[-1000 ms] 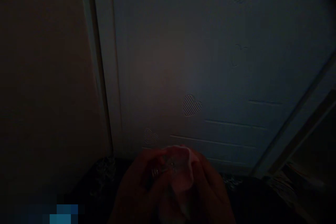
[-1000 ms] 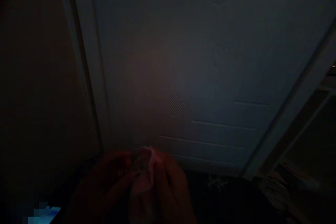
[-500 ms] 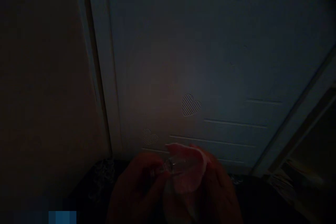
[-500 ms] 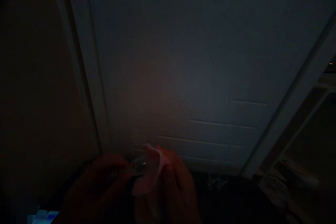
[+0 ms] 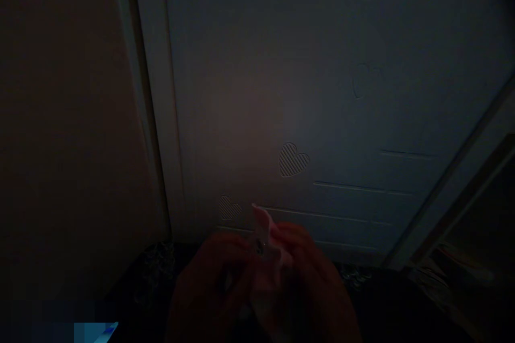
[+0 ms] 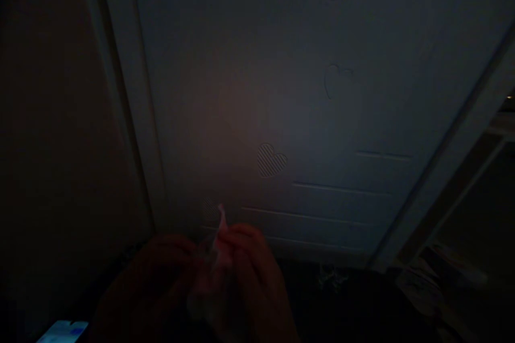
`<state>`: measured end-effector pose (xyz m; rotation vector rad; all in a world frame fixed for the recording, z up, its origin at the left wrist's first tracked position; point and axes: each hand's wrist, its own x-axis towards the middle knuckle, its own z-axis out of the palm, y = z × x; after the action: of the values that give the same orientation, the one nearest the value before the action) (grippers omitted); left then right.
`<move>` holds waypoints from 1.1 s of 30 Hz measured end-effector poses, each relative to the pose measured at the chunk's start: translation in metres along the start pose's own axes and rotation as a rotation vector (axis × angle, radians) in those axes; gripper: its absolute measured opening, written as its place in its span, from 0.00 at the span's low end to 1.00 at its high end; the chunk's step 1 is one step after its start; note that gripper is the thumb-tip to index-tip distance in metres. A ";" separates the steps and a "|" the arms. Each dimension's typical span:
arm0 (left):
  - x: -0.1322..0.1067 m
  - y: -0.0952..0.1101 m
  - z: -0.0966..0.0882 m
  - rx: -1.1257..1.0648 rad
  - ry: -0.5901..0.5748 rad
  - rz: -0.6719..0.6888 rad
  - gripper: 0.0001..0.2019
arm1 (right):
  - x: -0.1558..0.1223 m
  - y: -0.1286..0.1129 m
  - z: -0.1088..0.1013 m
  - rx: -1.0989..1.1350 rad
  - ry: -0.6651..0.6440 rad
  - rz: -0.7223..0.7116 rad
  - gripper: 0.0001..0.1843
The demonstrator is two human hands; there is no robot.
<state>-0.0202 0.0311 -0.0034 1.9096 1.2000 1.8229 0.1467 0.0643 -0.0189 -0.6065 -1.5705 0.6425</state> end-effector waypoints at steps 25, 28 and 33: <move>0.008 0.020 0.001 -0.225 -0.119 -0.505 0.08 | -0.008 -0.003 0.013 0.154 0.040 0.398 0.21; 0.007 0.023 -0.002 -0.179 -0.147 -0.517 0.09 | -0.007 -0.006 0.015 0.213 0.121 0.421 0.23; 0.006 0.014 -0.006 -0.098 -0.172 -0.466 0.11 | -0.003 -0.001 0.012 0.119 0.116 0.400 0.21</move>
<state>-0.0213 0.0241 0.0111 1.5330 1.3301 1.4161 0.1350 0.0607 -0.0215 -0.8625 -1.3012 0.9741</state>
